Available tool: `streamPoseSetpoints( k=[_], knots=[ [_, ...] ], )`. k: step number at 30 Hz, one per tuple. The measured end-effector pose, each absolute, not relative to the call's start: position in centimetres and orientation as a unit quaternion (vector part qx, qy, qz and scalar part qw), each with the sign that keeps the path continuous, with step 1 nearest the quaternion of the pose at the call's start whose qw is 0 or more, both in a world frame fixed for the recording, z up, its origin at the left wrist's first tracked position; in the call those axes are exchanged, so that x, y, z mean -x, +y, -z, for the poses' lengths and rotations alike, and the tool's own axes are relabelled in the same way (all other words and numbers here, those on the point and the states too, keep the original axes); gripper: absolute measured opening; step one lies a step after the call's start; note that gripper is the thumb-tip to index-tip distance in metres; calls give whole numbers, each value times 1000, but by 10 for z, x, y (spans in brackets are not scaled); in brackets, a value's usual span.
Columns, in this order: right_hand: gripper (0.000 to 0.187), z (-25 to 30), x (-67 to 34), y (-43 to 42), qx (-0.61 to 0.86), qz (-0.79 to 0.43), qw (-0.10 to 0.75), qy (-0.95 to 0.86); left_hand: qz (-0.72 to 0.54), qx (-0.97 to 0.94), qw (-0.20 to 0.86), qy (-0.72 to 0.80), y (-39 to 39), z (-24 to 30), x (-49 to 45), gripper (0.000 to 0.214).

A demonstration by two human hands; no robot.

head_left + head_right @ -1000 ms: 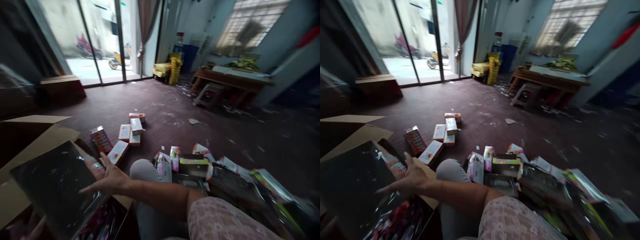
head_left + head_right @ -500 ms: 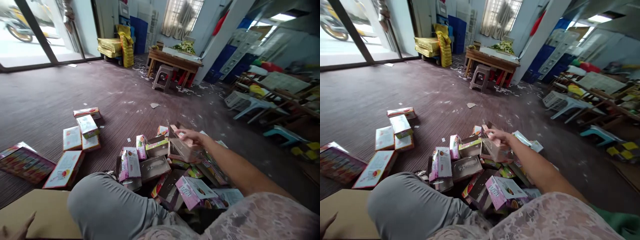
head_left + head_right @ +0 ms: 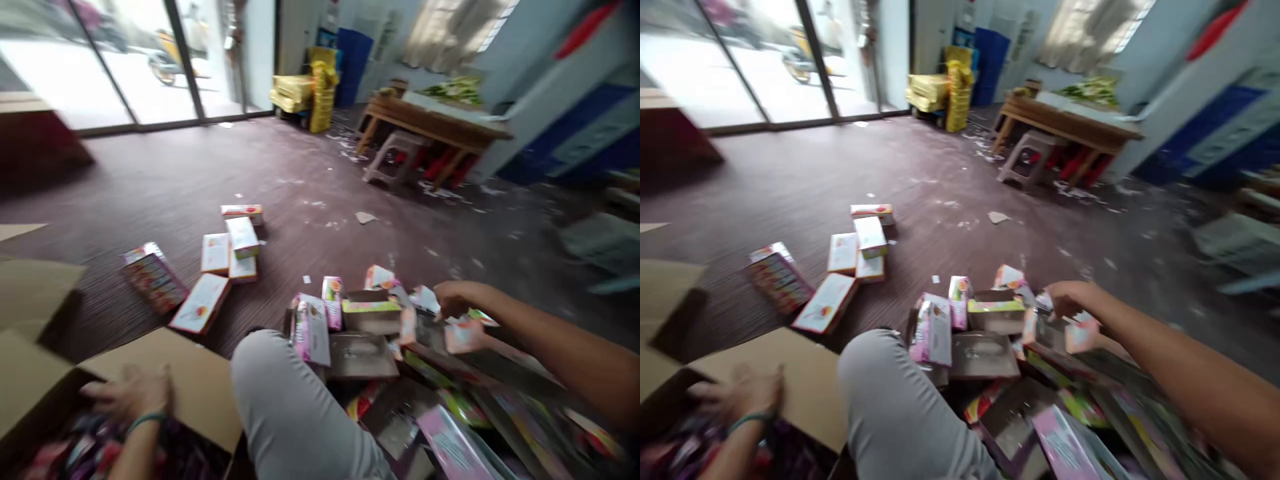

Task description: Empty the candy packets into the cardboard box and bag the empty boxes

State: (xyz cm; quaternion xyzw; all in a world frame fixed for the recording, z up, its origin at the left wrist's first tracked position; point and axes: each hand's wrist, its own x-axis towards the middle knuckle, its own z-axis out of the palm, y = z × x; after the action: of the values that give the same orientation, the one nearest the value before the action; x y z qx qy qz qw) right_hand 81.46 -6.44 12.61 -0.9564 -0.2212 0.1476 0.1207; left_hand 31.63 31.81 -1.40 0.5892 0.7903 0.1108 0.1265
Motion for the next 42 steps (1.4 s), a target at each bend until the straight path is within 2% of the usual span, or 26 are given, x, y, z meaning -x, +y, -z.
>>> streamPoseSetpoints(
  k=[3,5,7,11,13,16,19,22,25,28,32,34,37,39,42],
  knots=[
    [30,-112,-785,91,827,-200,-22,-525,-163,-629,122,750,328,33,-305,59],
    [23,-94,-743,200,725,-142,-46,-672,-202,-636,125,734,331,44,-303,59],
    [34,-68,-691,300,660,-106,-30,-743,-227,-641,122,723,332,53,-303,57],
    [72,2,-595,449,576,-109,4,-810,-228,-656,85,715,330,60,-305,50],
    [80,41,-561,497,555,-123,8,-823,-225,-657,71,716,329,60,-306,47],
    [79,92,-532,540,548,-157,-12,-821,-205,-652,60,728,327,57,-309,46],
    [83,132,-527,553,571,-189,-43,-798,-178,-646,59,740,325,51,-313,45],
    [103,157,-533,537,560,-162,-75,-809,-156,-638,67,751,324,44,-316,46],
    [127,165,-544,499,539,-121,-103,-827,-148,-630,71,759,323,40,-318,46],
    [137,155,-562,465,603,-202,-101,-765,-152,-628,80,759,325,42,-318,45],
    [116,111,-595,443,691,-300,-98,-651,-174,-619,103,759,327,49,-315,46],
    [101,76,-606,432,705,-321,-65,-629,-194,-613,126,755,327,51,-314,47],
    [79,12,-602,404,621,-484,93,-610,-237,-604,184,738,329,44,-314,53],
    [67,-33,-583,378,526,-590,208,-577,-289,-573,283,712,329,29,-313,64],
    [57,-95,-534,336,439,-632,303,-562,-366,-510,460,628,319,-8,-298,71]
  ],
)
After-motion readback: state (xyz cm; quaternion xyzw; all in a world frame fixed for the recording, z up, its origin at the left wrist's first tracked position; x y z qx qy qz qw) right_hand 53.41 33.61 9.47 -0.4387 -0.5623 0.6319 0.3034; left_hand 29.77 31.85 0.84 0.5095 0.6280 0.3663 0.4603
